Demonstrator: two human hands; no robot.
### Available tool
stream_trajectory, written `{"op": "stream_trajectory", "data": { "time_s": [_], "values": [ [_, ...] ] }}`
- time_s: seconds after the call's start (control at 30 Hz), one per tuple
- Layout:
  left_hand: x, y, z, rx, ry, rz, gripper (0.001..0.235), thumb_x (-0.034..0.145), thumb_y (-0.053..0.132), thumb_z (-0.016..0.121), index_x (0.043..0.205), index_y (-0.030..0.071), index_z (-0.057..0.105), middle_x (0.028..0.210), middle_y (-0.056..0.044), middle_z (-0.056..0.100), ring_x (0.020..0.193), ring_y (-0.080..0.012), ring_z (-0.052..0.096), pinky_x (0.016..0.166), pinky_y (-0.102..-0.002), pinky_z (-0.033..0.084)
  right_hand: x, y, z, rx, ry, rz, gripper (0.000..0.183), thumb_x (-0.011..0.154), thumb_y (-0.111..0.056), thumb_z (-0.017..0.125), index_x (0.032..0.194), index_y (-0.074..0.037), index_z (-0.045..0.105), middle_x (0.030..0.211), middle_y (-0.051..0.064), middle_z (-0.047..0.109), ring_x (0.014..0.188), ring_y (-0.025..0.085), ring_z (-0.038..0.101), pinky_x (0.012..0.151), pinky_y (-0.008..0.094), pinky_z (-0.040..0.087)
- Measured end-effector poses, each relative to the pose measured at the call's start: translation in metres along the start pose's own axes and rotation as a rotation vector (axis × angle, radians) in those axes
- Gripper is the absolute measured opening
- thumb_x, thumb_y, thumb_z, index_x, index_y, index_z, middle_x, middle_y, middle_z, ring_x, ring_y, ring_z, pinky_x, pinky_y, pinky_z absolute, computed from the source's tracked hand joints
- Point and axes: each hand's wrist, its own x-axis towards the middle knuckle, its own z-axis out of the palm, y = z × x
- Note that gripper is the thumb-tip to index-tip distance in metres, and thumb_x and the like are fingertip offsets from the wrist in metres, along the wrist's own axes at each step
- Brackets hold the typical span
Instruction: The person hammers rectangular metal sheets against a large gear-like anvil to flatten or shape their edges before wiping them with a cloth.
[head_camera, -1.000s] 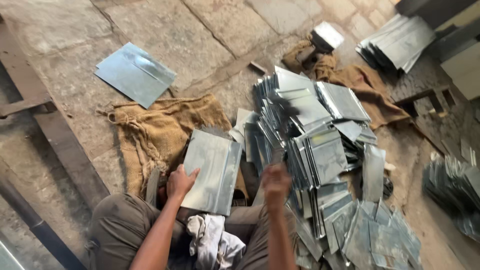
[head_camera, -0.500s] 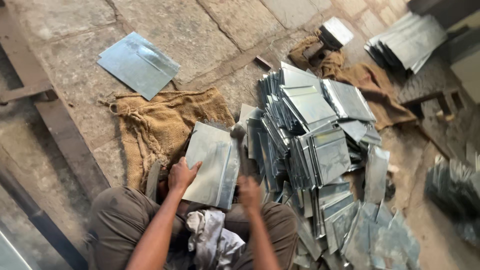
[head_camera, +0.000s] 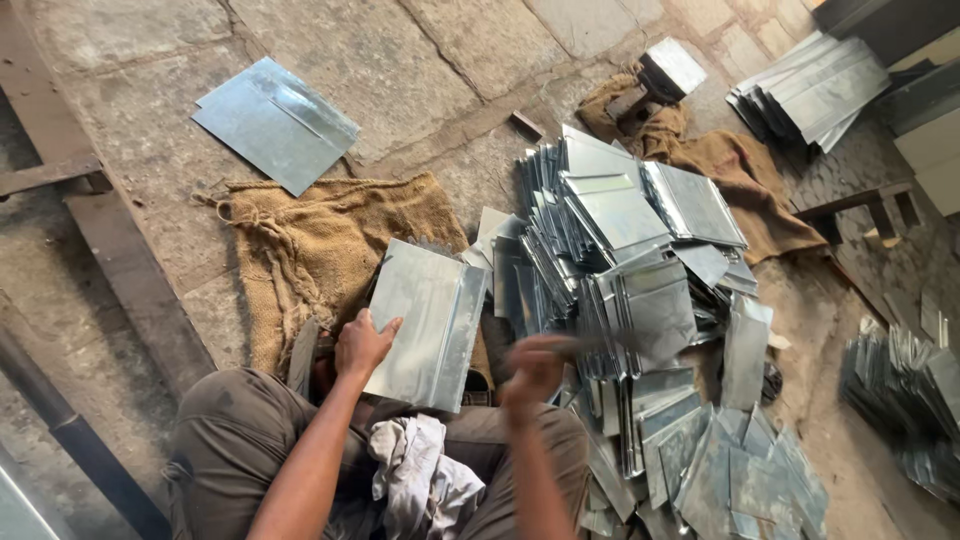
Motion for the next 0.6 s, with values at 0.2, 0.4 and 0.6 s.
{"op": "stream_trajectory", "data": {
  "time_s": [0.2,0.4,0.6],
  "values": [
    [0.010,-0.004,0.009,-0.008,0.114,0.100,0.068,0.082,0.064,0.072,0.111,0.003,0.064,0.102,-0.028,0.071,0.096,-0.0459,0.069,0.079,-0.055,0.056,-0.021,0.003,-0.003,-0.319,-0.507,0.618,0.034,0.104,-0.033,0.050,0.094,-0.004,0.066,0.066,0.007,0.059,0.057,0.020,0.052,0.055,0.036,0.041],
    [0.011,0.002,0.005,0.036,0.072,0.062,0.064,0.087,0.063,0.069,0.109,0.003,0.066,0.103,-0.026,0.073,0.099,-0.0447,0.070,0.082,-0.054,0.057,0.092,-0.102,-0.044,0.077,-0.129,-0.416,0.049,0.114,-0.053,0.032,0.108,-0.010,0.056,0.087,0.009,0.056,0.063,0.013,0.047,0.056,0.028,0.038],
    [0.013,0.005,0.002,-0.001,0.033,0.016,0.065,0.085,0.062,0.070,0.113,0.003,0.065,0.103,-0.026,0.073,0.099,-0.0440,0.071,0.082,-0.054,0.058,0.035,-0.006,-0.017,0.296,0.115,-0.078,0.028,0.112,-0.034,0.042,0.105,-0.010,0.055,0.097,0.006,0.064,0.071,0.014,0.061,0.061,0.029,0.056]
  ]
}}
